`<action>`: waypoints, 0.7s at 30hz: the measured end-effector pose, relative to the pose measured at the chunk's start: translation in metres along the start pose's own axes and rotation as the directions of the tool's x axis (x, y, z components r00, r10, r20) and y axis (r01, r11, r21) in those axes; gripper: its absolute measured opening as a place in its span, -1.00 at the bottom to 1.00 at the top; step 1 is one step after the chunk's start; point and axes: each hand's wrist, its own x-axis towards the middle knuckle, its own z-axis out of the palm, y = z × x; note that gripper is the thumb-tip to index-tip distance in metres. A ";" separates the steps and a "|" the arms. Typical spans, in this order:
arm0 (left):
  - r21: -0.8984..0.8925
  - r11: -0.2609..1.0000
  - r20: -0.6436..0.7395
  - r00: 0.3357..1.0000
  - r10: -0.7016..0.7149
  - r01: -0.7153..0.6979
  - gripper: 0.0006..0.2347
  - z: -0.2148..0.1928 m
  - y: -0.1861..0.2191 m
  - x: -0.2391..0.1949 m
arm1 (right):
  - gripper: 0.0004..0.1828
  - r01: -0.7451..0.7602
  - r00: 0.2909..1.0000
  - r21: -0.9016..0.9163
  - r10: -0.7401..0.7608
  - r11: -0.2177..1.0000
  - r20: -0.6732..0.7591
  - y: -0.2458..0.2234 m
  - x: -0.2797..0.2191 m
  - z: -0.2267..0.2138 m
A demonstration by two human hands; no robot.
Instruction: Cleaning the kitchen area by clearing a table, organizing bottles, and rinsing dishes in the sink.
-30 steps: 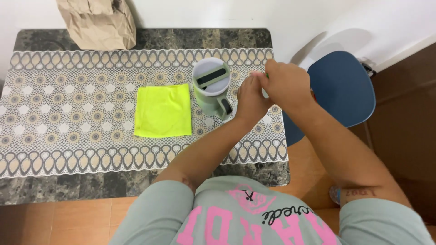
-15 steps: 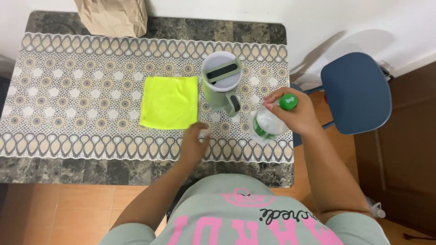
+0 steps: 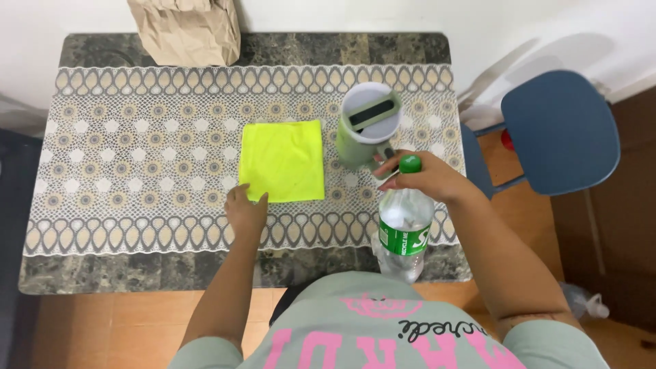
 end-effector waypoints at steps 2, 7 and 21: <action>0.015 1.000 0.035 0.999 0.015 -0.015 -0.49 0.004 -0.014 0.006 | -0.55 -0.001 1.000 0.023 0.001 1.000 -0.017 -0.004 -0.005 0.022; 0.009 1.000 0.104 0.994 0.029 -0.030 -0.42 -0.022 -0.002 0.015 | -0.56 0.006 0.989 0.007 -0.005 1.000 -0.147 -0.007 -0.013 0.054; 0.096 0.906 0.087 0.911 0.404 -0.411 -0.43 -0.006 -0.017 0.075 | -0.54 0.330 0.832 0.123 -0.227 0.936 -0.506 0.007 -0.146 0.093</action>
